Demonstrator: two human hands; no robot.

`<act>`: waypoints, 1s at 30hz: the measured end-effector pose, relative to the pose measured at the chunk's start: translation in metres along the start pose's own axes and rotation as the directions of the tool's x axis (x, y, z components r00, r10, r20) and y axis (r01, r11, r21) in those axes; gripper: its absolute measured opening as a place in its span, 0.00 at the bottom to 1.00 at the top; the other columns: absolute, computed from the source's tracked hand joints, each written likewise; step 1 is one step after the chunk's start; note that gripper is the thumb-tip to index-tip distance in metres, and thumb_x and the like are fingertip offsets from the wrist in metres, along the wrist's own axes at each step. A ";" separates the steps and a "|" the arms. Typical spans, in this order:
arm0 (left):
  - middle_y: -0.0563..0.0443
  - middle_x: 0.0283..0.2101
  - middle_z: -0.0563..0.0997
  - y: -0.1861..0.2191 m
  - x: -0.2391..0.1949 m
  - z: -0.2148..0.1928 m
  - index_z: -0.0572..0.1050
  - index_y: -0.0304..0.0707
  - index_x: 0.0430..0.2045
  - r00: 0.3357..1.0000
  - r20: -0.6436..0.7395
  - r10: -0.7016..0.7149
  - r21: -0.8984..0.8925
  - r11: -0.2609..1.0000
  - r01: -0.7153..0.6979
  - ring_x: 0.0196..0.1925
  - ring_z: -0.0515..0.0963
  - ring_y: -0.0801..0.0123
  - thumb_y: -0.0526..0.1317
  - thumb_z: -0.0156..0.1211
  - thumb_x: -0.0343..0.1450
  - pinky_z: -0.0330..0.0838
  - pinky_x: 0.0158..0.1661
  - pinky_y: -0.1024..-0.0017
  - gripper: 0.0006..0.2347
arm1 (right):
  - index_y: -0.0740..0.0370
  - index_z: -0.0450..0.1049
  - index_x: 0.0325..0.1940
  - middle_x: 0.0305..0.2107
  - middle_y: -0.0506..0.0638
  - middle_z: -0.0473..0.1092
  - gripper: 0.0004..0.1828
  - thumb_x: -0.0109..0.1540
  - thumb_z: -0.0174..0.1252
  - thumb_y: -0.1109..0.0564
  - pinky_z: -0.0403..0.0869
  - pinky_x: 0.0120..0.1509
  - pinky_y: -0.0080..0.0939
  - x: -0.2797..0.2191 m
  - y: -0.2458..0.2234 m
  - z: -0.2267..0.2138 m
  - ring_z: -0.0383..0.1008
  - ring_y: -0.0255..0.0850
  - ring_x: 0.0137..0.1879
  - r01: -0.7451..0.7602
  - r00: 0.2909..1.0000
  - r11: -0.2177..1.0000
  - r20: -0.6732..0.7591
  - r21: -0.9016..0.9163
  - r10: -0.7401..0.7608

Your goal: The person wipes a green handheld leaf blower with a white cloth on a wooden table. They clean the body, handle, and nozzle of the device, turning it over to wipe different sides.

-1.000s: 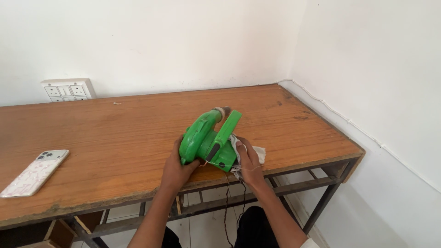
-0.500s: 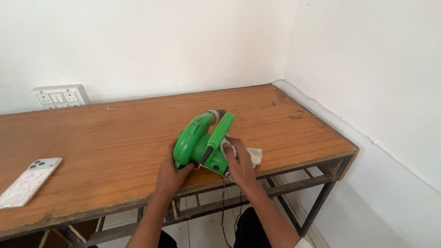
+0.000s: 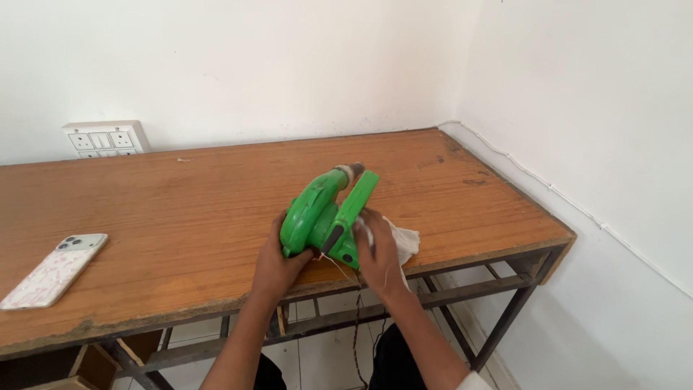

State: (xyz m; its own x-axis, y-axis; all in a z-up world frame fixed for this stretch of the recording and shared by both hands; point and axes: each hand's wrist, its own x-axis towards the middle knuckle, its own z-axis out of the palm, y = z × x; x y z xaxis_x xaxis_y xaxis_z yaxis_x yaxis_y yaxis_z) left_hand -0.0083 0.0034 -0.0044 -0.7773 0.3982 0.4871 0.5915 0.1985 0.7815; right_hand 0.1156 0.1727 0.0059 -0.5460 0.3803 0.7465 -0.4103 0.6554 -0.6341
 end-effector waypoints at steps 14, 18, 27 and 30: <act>0.33 0.55 0.79 0.008 -0.002 -0.003 0.58 0.46 0.67 1.000 -0.008 -0.005 0.000 1.000 0.005 0.57 0.80 0.44 0.37 0.74 0.58 0.74 0.52 0.55 0.40 | 0.65 0.70 0.64 0.52 0.67 0.70 0.18 0.73 0.45 0.56 0.69 0.63 0.55 -0.003 -0.029 0.001 0.69 0.63 0.59 -0.302 0.953 0.953 -0.030 -0.007 0.301; 0.33 0.54 0.80 -0.001 -0.002 0.002 0.58 0.45 0.67 1.000 -0.022 0.020 -0.028 0.999 -0.021 0.57 0.80 0.44 0.37 0.73 0.58 0.74 0.52 0.56 0.40 | 0.69 0.68 0.67 0.66 0.64 0.66 0.19 0.75 0.42 0.61 0.65 0.77 0.52 -0.032 -0.025 0.000 0.61 0.60 0.76 0.311 0.944 0.901 -0.008 -0.303 -0.329; 0.36 0.57 0.79 0.028 -0.007 -0.011 0.57 0.47 0.67 0.997 0.042 -0.068 -0.010 0.998 0.068 0.55 0.81 0.45 0.43 0.74 0.58 0.74 0.52 0.56 0.41 | 0.65 0.67 0.70 0.56 0.68 0.71 0.24 0.73 0.43 0.51 0.71 0.62 0.50 0.012 -0.064 -0.009 0.73 0.59 0.60 -0.390 0.921 0.914 -0.028 -0.113 0.389; 0.36 0.60 0.77 0.010 -0.002 -0.004 0.59 0.44 0.65 0.999 0.010 0.032 -0.067 0.997 -0.031 0.58 0.79 0.46 0.42 0.76 0.58 0.73 0.54 0.56 0.40 | 0.65 0.65 0.71 0.57 0.68 0.72 0.24 0.74 0.43 0.52 0.72 0.62 0.48 0.008 -0.027 -0.002 0.74 0.59 0.61 -0.437 0.899 0.896 -0.037 -0.080 0.436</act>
State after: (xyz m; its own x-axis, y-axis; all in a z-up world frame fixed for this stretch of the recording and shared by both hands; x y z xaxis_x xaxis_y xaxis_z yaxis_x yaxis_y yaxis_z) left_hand -0.0016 0.0005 0.0039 -0.7557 0.4137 0.5077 0.5998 0.1260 0.7902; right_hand 0.1238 0.1592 0.0292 -0.6426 0.6519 0.4026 -0.0703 0.4731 -0.8782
